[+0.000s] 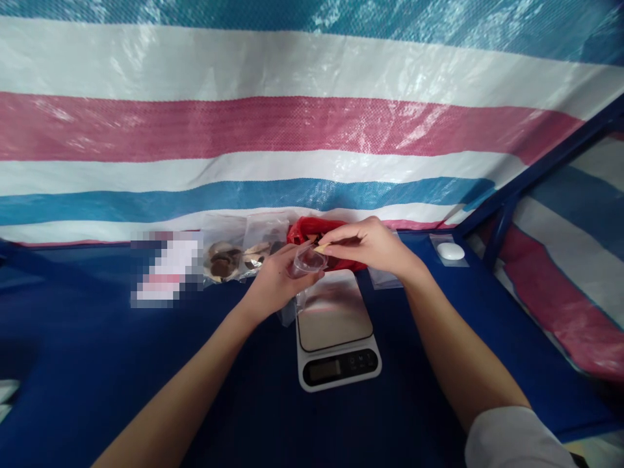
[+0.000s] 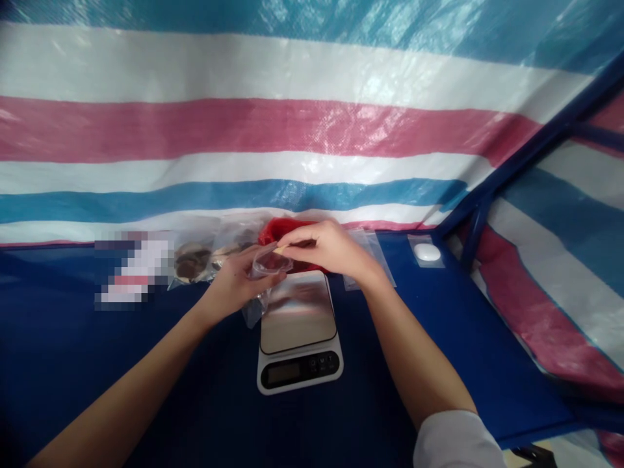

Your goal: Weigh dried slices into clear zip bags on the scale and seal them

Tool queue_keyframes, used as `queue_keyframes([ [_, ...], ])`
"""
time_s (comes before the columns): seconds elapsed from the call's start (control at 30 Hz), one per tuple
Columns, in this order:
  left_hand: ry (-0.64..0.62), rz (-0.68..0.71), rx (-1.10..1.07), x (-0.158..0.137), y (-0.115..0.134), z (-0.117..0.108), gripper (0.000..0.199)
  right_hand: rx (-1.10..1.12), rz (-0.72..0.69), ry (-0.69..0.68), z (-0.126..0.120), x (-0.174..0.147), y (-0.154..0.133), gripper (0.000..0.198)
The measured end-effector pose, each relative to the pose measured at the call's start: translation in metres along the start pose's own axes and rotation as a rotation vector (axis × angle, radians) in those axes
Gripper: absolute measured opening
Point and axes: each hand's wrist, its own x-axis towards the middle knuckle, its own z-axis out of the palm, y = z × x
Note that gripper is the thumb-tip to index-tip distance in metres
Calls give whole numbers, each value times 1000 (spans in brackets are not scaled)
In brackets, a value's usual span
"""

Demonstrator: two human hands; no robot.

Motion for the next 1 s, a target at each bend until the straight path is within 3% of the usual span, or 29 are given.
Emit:
queue_keyframes([
  [0.23,-35,22,-13,0,9,0,27,-311,-39,-143,20,4,-16,21],
  [0.43,-34,14,-33,0,6,-1,37,-308,-102,-141,23,5,-13,17],
  [0.7,-2,11,-53,1,2,-2,44,-135,-52,-95,10,1,-10,21],
  [0.87,75,-17,-12,1,-1,-5,51,-313,46,30,-7,-1,13,24],
  [1.0,82,-42,14,2,-2,-9,53,-494,141,-54,3,5,30,25],
])
